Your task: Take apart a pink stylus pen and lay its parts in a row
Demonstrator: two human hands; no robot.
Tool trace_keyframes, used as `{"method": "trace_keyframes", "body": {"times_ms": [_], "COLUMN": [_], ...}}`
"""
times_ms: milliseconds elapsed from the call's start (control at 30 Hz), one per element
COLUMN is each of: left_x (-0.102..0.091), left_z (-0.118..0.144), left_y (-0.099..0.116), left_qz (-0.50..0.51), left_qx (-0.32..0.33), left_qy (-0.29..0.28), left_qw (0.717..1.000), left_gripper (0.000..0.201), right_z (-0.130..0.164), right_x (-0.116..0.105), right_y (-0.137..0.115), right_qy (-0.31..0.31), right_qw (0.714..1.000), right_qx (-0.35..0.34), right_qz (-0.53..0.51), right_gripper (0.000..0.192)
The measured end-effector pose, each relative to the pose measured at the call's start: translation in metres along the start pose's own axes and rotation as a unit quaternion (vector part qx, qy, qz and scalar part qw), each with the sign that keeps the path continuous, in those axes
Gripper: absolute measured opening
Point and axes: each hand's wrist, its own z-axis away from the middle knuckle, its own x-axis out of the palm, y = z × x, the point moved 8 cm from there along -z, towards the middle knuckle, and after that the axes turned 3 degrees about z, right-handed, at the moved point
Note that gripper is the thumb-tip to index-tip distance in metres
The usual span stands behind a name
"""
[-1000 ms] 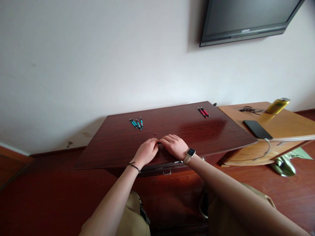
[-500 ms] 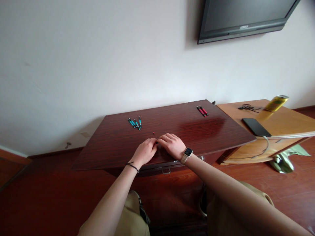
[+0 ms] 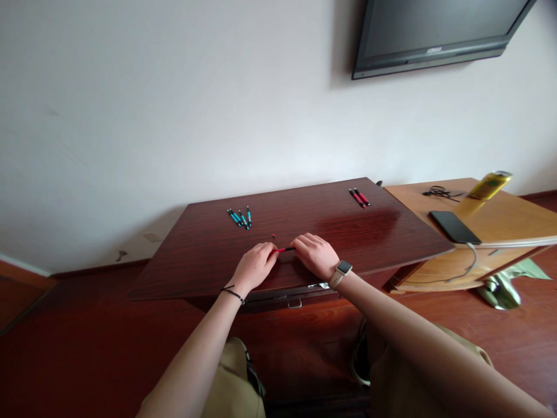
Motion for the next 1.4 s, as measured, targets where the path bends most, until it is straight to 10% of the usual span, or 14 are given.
{"method": "trace_keyframes", "body": {"times_ms": [700,1400], "left_x": [0.017,0.023], "left_z": [-0.002,-0.002], "left_y": [-0.035,-0.033], "left_qz": [0.284,0.312], "left_qx": [-0.115,-0.156], "left_qy": [0.129,0.106], "left_qw": [0.943,0.931], "left_gripper": [0.019,0.033], "right_z": [0.024,0.030], "right_x": [0.001,0.000], "right_y": [0.044,0.040], "right_qy": [0.006,0.005], "right_qw": [0.993,0.992], "right_qx": [0.108,0.100], "right_qz": [-0.044,-0.079], "right_gripper": [0.016,0.011]}}
